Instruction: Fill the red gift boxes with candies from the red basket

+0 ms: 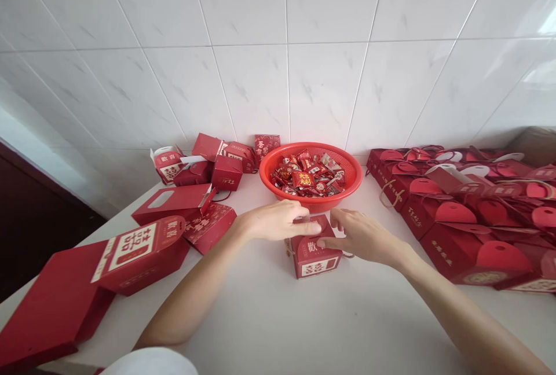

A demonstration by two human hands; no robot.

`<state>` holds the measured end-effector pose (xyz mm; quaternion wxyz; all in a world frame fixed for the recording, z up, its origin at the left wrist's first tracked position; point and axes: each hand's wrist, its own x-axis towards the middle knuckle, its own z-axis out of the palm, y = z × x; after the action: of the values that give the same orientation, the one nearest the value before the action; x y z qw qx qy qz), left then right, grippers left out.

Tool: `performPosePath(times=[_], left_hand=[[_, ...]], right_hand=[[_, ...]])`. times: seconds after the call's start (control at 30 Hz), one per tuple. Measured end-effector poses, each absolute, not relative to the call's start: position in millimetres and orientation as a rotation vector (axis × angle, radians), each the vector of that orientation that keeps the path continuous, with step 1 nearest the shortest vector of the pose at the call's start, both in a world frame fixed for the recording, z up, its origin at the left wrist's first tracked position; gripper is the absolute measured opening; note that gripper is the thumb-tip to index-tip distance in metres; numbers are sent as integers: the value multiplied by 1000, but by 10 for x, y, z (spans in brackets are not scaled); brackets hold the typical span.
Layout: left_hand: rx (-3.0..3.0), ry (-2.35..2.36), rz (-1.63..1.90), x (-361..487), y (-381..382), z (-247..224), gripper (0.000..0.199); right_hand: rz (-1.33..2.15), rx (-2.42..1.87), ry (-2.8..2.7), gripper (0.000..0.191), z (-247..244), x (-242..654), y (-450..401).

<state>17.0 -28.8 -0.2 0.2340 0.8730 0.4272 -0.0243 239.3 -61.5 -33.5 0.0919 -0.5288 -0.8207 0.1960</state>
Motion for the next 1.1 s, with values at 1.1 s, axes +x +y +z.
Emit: performPosePath(times=[1.1], left_hand=[[2177, 1189, -115, 211, -226, -105, 44]], right_hand=[[1715, -1268, -2012, 74, -622, 2693, -110]])
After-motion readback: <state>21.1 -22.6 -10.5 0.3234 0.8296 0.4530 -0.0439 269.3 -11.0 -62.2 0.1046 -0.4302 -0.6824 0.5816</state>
